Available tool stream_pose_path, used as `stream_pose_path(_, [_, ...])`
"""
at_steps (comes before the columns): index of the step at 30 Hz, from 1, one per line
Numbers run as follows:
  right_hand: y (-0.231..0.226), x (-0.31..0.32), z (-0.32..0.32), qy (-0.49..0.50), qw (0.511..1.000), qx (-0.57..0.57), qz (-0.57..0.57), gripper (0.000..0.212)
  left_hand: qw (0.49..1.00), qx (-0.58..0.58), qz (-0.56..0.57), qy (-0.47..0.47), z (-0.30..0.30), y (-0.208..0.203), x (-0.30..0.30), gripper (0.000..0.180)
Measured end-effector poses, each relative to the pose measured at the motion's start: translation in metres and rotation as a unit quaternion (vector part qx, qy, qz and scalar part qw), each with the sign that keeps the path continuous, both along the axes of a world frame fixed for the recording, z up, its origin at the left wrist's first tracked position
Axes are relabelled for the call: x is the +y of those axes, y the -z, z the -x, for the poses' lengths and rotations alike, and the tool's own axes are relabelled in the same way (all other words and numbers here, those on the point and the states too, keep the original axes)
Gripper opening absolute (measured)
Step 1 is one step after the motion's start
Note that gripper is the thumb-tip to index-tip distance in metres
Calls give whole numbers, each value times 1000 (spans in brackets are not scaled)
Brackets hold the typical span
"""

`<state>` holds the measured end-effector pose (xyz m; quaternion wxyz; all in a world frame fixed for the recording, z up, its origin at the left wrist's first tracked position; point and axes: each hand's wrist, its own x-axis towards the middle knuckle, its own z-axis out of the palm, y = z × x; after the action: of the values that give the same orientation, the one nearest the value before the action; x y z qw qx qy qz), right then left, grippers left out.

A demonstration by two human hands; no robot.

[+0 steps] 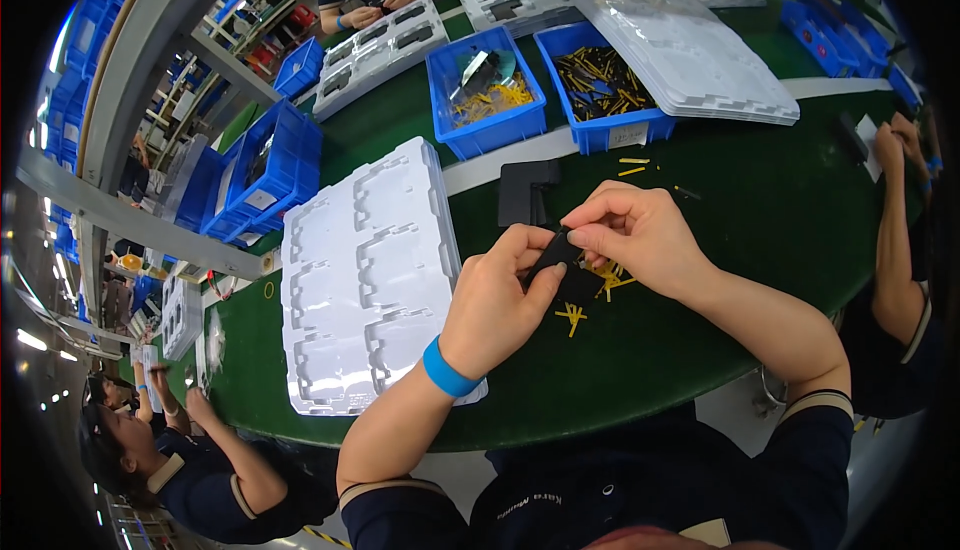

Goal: The person inserts small yellow plastic pins into black plastic housings by hand, picking them from white plastic trays and blue bins at an industrial assembly line.

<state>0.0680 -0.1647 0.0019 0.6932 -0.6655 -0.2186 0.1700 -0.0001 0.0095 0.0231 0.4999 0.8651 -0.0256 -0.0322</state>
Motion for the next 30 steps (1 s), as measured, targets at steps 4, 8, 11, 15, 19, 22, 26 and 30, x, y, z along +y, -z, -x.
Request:
stream_pose_path(4, [-1, 0, 1, 4, 1000, 3, -7, 10, 1000, -15, -2, 3, 1, 1, 0, 18])
stream_pose_path(8, [1, 1, 1, 8, 1000, 0, -3, 11, 1000, -21, 0, 6, 2, 0, -1, 19])
stream_pose_path(11, [-2, -3, 0, -16, 998, 54, 28, 12, 999, -37, 8, 11, 1, 4, 1, 20])
stream_pose_path(15, [-1, -2, -1, -30, 998, 51, 19, 13, 1000, -15, 7, -1, 5, -2, 1, 25])
stream_pose_path(19, [0, -4, -1, -33, 998, 58, 12, 13, 999, -17, 30, 15, 4, 2, 1, 36])
stream_pose_path(22, [2, -3, 1, -29, 998, 47, 17, 13, 999, -13, 39, 21, 5, 2, 3, 40])
stream_pose_path(26, [-4, -4, 1, -29, 999, 41, 20, 13, 997, -24, 62, 23, 2, 2, 2, 40])
stream_pose_path(30, [-5, -1, 1, -49, 994, 88, -41, 13, 998, -6, 70, 7, 6, -1, 5, 43])
